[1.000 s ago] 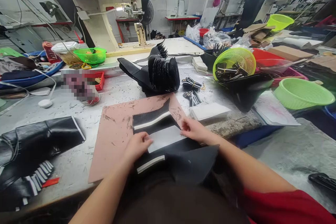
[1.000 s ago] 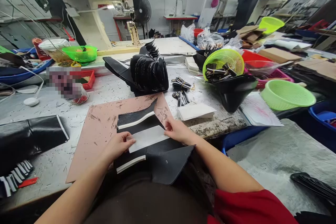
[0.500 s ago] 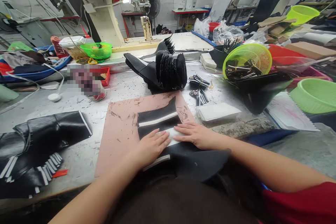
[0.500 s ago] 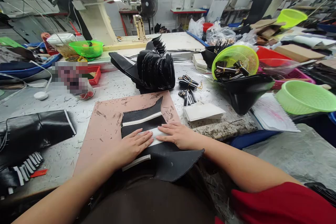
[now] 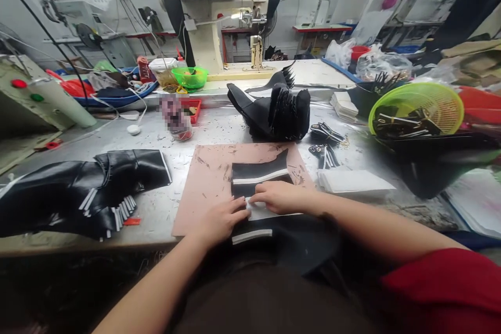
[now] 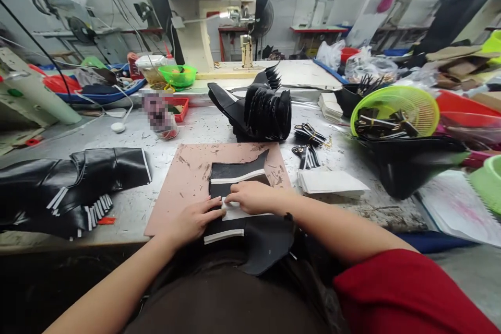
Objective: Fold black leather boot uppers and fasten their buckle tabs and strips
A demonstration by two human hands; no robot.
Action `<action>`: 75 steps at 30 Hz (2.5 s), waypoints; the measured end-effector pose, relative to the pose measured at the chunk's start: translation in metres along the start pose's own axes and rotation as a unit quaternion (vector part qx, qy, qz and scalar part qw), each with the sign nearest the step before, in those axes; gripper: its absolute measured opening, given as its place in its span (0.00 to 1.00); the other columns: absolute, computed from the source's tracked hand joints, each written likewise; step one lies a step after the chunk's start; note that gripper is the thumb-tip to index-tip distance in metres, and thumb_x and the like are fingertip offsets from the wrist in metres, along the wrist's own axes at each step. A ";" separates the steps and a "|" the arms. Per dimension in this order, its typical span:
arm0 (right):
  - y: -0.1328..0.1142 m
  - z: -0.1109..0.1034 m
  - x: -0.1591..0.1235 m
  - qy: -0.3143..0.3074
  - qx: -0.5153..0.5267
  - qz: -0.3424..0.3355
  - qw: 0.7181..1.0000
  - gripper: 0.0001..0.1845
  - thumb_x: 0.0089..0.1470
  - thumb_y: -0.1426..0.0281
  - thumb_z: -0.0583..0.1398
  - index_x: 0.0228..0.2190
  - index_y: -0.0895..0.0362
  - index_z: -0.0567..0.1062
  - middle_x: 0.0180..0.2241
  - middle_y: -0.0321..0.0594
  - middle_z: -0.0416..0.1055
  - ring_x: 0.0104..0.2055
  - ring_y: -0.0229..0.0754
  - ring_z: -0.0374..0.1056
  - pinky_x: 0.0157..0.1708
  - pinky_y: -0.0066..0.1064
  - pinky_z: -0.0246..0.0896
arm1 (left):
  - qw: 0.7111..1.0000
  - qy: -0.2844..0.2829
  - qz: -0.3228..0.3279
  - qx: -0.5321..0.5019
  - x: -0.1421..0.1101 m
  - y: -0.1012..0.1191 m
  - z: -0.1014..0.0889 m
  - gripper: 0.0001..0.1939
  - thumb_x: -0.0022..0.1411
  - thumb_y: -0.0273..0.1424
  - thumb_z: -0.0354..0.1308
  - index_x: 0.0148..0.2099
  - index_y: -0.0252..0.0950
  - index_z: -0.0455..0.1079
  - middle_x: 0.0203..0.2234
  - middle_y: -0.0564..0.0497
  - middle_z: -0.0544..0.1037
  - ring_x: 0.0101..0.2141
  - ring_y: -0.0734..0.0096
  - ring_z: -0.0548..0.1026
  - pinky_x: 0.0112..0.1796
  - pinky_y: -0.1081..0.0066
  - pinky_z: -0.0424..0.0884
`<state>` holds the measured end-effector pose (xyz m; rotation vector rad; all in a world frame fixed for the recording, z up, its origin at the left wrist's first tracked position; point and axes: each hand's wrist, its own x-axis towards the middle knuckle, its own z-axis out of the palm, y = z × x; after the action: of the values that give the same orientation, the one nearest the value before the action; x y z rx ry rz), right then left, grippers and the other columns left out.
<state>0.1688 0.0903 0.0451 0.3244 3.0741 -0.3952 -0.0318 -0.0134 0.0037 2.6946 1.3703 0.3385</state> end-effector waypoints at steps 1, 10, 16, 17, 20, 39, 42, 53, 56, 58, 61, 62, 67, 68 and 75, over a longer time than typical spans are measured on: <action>-0.002 0.002 0.004 0.002 -0.003 0.006 1.000 0.23 0.47 0.79 0.53 0.45 0.54 0.70 0.33 0.42 0.67 0.32 0.40 0.64 0.29 0.27 0.55 | 1.000 0.006 -0.007 -0.013 -0.001 0.000 0.002 0.21 0.55 0.18 0.42 0.46 0.36 0.68 0.50 0.44 0.68 0.49 0.64 0.67 0.47 0.65 0.66; -0.001 -0.004 0.017 -0.017 0.056 0.066 0.996 0.13 0.45 0.76 0.55 0.35 0.56 0.72 0.31 0.38 0.69 0.28 0.39 0.63 0.25 0.26 0.52 | 0.989 -0.022 -0.083 -0.119 -0.002 0.002 -0.003 0.20 0.55 0.21 0.42 0.45 0.39 0.70 0.42 0.46 0.68 0.42 0.66 0.67 0.43 0.68 0.65; -0.002 0.000 0.018 0.010 0.130 -0.012 0.991 0.06 0.49 0.75 0.54 0.27 0.58 0.71 0.37 0.45 0.67 0.38 0.42 0.63 0.36 0.32 0.57 | 0.986 -0.018 -0.091 -0.138 -0.001 0.003 -0.003 0.18 0.55 0.22 0.44 0.43 0.39 0.71 0.36 0.48 0.67 0.38 0.67 0.65 0.40 0.69 0.65; 0.000 -0.001 0.010 -0.001 0.183 -0.020 0.983 0.05 0.50 0.74 0.54 0.27 0.58 0.70 0.37 0.44 0.68 0.38 0.41 0.63 0.38 0.32 0.57 | 0.988 -0.017 -0.085 -0.128 -0.001 0.003 -0.002 0.18 0.55 0.22 0.44 0.43 0.39 0.70 0.36 0.48 0.67 0.38 0.67 0.65 0.40 0.69 0.65; 0.007 -0.003 -0.031 -0.038 0.349 0.067 0.934 0.06 0.53 0.68 0.51 0.28 0.56 0.66 0.28 0.38 0.69 0.32 0.38 0.64 0.34 0.31 0.60 | 0.995 -0.003 -0.057 -0.085 -0.004 0.000 0.003 0.19 0.56 0.20 0.42 0.43 0.39 0.70 0.36 0.47 0.66 0.38 0.68 0.66 0.38 0.71 0.66; 0.026 -0.020 -0.175 0.048 0.221 0.433 0.872 0.18 0.47 0.56 0.51 0.29 0.55 0.73 0.31 0.42 0.73 0.34 0.46 0.67 0.34 0.34 0.60 | 0.993 -0.024 0.113 0.025 0.071 0.006 0.006 0.19 0.61 0.44 0.44 0.53 0.52 0.62 0.58 0.51 0.56 0.57 0.53 0.51 0.54 0.54 0.43; 0.033 -0.016 -0.143 0.099 0.217 0.354 0.904 0.16 0.50 0.59 0.50 0.33 0.55 0.72 0.33 0.42 0.72 0.35 0.44 0.67 0.35 0.33 0.59 | 0.992 -0.017 0.118 0.027 0.064 0.004 0.005 0.20 0.61 0.45 0.44 0.55 0.52 0.60 0.60 0.49 0.53 0.59 0.54 0.49 0.54 0.55 0.42; 0.028 0.028 -0.057 0.084 0.032 0.339 0.936 0.20 0.46 0.52 0.58 0.24 0.55 0.61 0.28 0.38 0.65 0.30 0.41 0.60 0.25 0.29 0.49 | 0.993 0.005 0.109 0.046 0.061 0.005 0.007 0.21 0.61 0.42 0.45 0.56 0.50 0.59 0.59 0.47 0.55 0.58 0.55 0.52 0.54 0.57 0.46; 0.023 0.028 -0.060 0.095 0.032 0.347 0.933 0.22 0.44 0.51 0.60 0.24 0.55 0.60 0.28 0.38 0.64 0.31 0.42 0.60 0.27 0.30 0.51 | 0.993 0.008 0.107 0.052 0.062 0.005 0.009 0.21 0.62 0.43 0.44 0.57 0.50 0.58 0.58 0.48 0.57 0.57 0.55 0.53 0.53 0.57 0.48; 0.020 0.028 -0.061 0.108 0.032 0.357 0.927 0.23 0.40 0.50 0.61 0.23 0.55 0.61 0.28 0.38 0.63 0.32 0.44 0.60 0.29 0.32 0.53 | 0.993 0.011 0.107 0.049 0.063 0.005 0.009 0.21 0.62 0.43 0.43 0.56 0.50 0.59 0.57 0.48 0.60 0.56 0.55 0.55 0.53 0.56 0.50; 0.020 0.031 -0.062 0.142 0.014 0.386 0.911 0.24 0.39 0.50 0.61 0.25 0.57 0.63 0.30 0.42 0.64 0.36 0.48 0.60 0.34 0.37 0.54 | 0.989 0.031 0.139 0.034 0.063 0.004 0.006 0.19 0.62 0.41 0.44 0.53 0.46 0.63 0.56 0.46 0.61 0.56 0.56 0.57 0.51 0.57 0.54; 0.021 0.032 -0.063 0.151 0.018 0.393 0.907 0.25 0.38 0.50 0.62 0.27 0.57 0.64 0.31 0.43 0.64 0.37 0.49 0.60 0.36 0.38 0.54 | 0.988 0.052 0.145 0.023 0.062 0.004 0.004 0.18 0.62 0.39 0.44 0.51 0.43 0.65 0.55 0.45 0.62 0.55 0.58 0.58 0.51 0.58 0.56; 0.034 0.030 -0.062 0.143 0.157 0.368 0.905 0.23 0.43 0.58 0.62 0.39 0.58 0.67 0.35 0.43 0.66 0.38 0.46 0.62 0.37 0.38 0.57 | 0.951 0.295 -0.025 -0.083 0.039 -0.002 -0.013 0.15 0.62 0.31 0.43 0.47 0.37 0.66 0.50 0.43 0.66 0.50 0.65 0.64 0.48 0.62 0.63; 0.034 0.026 -0.059 0.142 0.180 0.349 0.909 0.20 0.46 0.61 0.61 0.39 0.58 0.68 0.36 0.43 0.66 0.39 0.46 0.63 0.38 0.38 0.58 | 0.933 0.337 -0.072 -0.100 0.032 -0.004 -0.017 0.14 0.63 0.30 0.43 0.47 0.36 0.65 0.49 0.43 0.67 0.50 0.65 0.64 0.48 0.62 0.63; -0.016 -0.052 -0.017 0.156 0.132 0.181 0.962 0.14 0.53 0.67 0.55 0.42 0.57 0.67 0.36 0.44 0.70 0.38 0.45 0.66 0.38 0.34 0.60 | 0.813 0.480 -0.311 -0.107 -0.030 -0.029 -0.033 0.15 0.62 0.35 0.43 0.42 0.34 0.67 0.45 0.44 0.69 0.49 0.63 0.66 0.51 0.60 0.60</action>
<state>0.1824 0.0846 0.1006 1.0304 3.1464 -0.8030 -0.0795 -0.0209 0.0258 1.6845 2.1143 1.7747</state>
